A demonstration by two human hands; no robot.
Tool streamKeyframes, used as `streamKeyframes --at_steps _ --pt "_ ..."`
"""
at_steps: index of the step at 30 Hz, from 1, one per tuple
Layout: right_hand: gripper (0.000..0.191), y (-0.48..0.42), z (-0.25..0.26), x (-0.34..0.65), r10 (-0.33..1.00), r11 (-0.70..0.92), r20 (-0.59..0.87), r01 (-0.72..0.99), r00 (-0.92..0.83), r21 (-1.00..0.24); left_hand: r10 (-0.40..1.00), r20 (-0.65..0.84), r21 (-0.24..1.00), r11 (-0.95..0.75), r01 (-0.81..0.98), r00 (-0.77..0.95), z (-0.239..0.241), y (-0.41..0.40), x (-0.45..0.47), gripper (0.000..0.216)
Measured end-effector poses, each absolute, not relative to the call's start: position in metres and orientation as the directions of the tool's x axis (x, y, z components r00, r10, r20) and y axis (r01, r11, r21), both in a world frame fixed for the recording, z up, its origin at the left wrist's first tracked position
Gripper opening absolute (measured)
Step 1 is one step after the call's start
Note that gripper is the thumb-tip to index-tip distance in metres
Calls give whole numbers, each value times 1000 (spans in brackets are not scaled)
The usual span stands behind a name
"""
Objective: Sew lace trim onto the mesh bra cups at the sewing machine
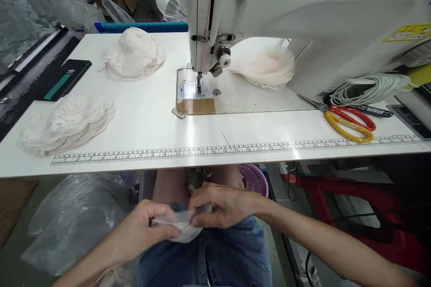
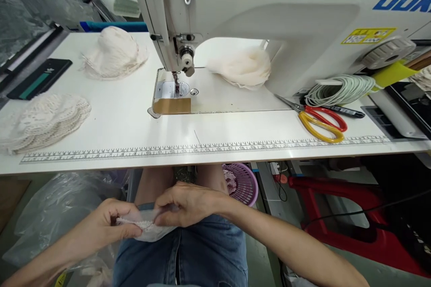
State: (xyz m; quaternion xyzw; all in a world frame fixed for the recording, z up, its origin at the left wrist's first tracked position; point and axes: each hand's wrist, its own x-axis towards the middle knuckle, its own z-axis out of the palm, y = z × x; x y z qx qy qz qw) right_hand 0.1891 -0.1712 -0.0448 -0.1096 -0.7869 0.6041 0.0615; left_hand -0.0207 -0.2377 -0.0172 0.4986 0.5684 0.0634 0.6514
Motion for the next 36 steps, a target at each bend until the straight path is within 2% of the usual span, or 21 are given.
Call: streamKeyframes --at_steps 3,5,7,14,18,22,26,29,33,36 --pt "19 -176 -44 188 314 323 -73 179 -946 -929 650 -684 721 531 446 331 -22 -241 -22 23" --pt "12 -179 -46 186 339 321 -85 200 -937 -926 657 -686 719 548 427 312 -24 -244 -24 24" --pt "7 -179 -47 184 328 283 -88 186 -940 -941 660 -689 715 550 432 300 -24 -245 -25 26" --pt "11 -173 -46 184 241 208 -73 125 -968 -970 610 -711 692 515 506 350 -13 -239 -21 15" --pt "21 -166 -47 194 176 73 -146 160 -974 -984 592 -734 669 549 500 332 -17 -238 -20 16" --pt "18 -164 -51 201 122 -96 -203 192 -972 -977 574 -743 667 590 456 343 -23 -241 -27 16" --pt "24 -170 -53 199 197 46 -203 216 -959 -975 576 -731 682 606 410 365 -24 -244 -34 22" --pt "19 -173 -54 195 248 135 -182 220 -952 -966 571 -736 677 626 387 365 -22 -246 -38 25" --pt "17 -173 -55 193 247 109 -165 197 -955 -974 517 -750 657 653 376 413 -21 -244 -35 20" --pt "19 -171 -55 193 226 27 -191 202 -955 -979 509 -746 664 619 420 429 -23 -242 -28 17"
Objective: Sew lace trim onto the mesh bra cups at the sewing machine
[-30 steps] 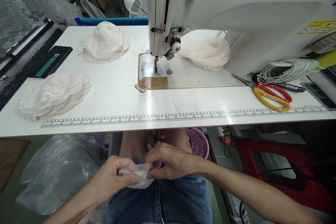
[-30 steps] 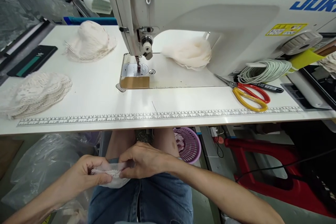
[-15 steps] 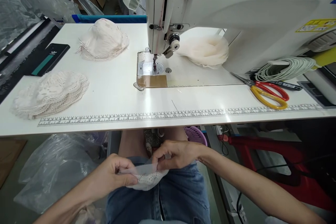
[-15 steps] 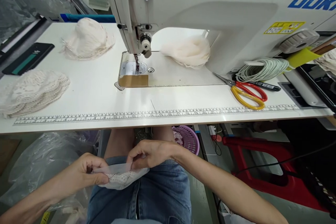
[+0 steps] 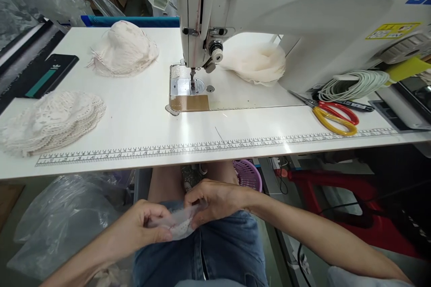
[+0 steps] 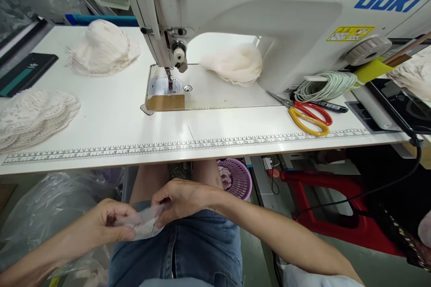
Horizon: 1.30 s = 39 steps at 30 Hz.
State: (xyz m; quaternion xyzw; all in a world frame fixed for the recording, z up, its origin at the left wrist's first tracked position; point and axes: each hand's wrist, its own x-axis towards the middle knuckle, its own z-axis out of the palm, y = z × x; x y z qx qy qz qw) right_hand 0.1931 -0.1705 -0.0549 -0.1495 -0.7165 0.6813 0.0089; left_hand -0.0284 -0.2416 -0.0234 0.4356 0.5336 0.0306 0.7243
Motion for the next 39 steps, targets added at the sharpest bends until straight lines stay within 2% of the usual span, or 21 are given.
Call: streamKeyframes --at_steps 5,7,12,17,22,30,33,36,39 --pt "23 -167 -55 200 178 -192 -252 218 -951 -957 527 -754 657 600 457 392 -26 -241 -25 16" --pt "26 -167 -57 202 170 -218 -253 214 -952 -952 521 -755 656 608 448 399 -26 -242 -26 15" --pt "30 -169 -63 198 154 -70 -265 257 -952 -964 527 -754 657 604 452 391 -27 -242 -27 14" --pt "25 -170 -66 196 175 -1 -150 152 -973 -988 522 -772 636 620 460 362 -25 -243 -27 17" --pt "24 -173 -64 196 222 79 -95 115 -971 -990 503 -783 622 642 448 366 -22 -242 -22 19" --pt "25 -178 -65 203 258 -12 -144 146 -955 -989 470 -763 630 694 349 443 -21 -243 -19 24" --pt "27 -182 -62 201 245 6 -174 180 -954 -984 466 -762 626 707 329 449 -23 -245 -16 23" --pt "24 -190 -61 194 306 52 -202 228 -931 -972 488 -757 640 689 341 434 -27 -246 -12 22" --pt "19 -195 -63 192 327 -47 -205 201 -922 -978 513 -751 654 665 360 416 -30 -248 -12 24"
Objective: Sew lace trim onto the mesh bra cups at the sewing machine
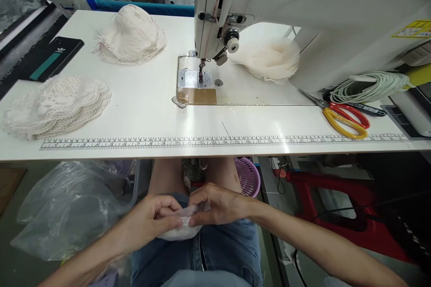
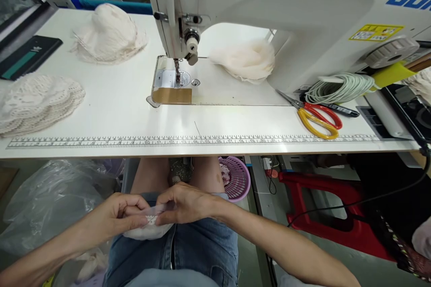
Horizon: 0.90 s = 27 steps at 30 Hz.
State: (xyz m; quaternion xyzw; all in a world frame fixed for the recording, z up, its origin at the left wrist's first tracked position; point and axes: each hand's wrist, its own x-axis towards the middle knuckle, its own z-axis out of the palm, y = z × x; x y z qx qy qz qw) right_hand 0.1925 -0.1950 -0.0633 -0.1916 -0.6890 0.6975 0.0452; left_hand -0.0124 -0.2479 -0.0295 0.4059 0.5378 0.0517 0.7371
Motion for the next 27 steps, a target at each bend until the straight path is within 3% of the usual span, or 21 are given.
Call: streamKeyframes --at_steps 5,19,27 --pt "19 -193 -66 200 277 -247 -234 166 -932 -955 559 -713 701 587 406 422 -30 -252 -17 20" --pt "29 -193 -65 206 297 -314 -320 224 -900 -923 613 -712 699 580 418 342 -15 -253 -18 15" --pt "29 -199 -71 205 312 -254 -264 188 -913 -949 657 -698 704 559 437 285 -22 -257 -18 25"
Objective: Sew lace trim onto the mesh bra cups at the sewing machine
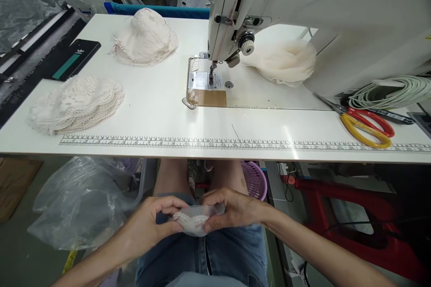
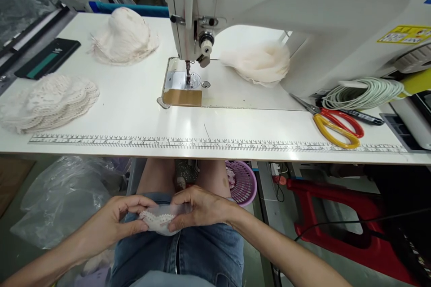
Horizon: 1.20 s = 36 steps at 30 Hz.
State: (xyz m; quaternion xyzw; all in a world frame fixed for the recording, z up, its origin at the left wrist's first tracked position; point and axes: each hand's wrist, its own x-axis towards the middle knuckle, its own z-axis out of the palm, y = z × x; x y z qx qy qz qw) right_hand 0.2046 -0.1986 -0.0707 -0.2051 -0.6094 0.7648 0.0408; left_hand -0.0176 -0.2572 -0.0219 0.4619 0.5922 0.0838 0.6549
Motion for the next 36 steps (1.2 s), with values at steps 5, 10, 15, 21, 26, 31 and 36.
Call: streamKeyframes --at_steps 5,10,15,21,26,31,36 --pt "24 -200 -71 204 349 -209 -240 174 -906 -962 674 -681 720 544 432 286 -21 -260 -19 25" --pt "24 -199 -70 203 345 -188 -215 157 -914 -970 690 -666 726 513 458 283 -22 -261 -21 26" --pt "31 -198 -68 202 341 -199 -209 146 -916 -969 669 -677 717 504 481 307 -22 -255 -14 17" --pt "33 -197 -66 205 336 -241 -225 148 -915 -959 640 -693 714 540 446 333 -21 -250 -9 16" --pt "32 -198 -68 206 327 -295 -233 135 -916 -946 643 -692 718 561 411 330 -25 -254 -14 16" --pt "35 -199 -68 204 343 -263 -211 122 -916 -957 644 -691 716 548 432 329 -27 -258 -22 16" --pt "32 -201 -67 199 318 -225 -196 127 -928 -966 594 -721 687 540 486 357 -19 -254 -21 18"
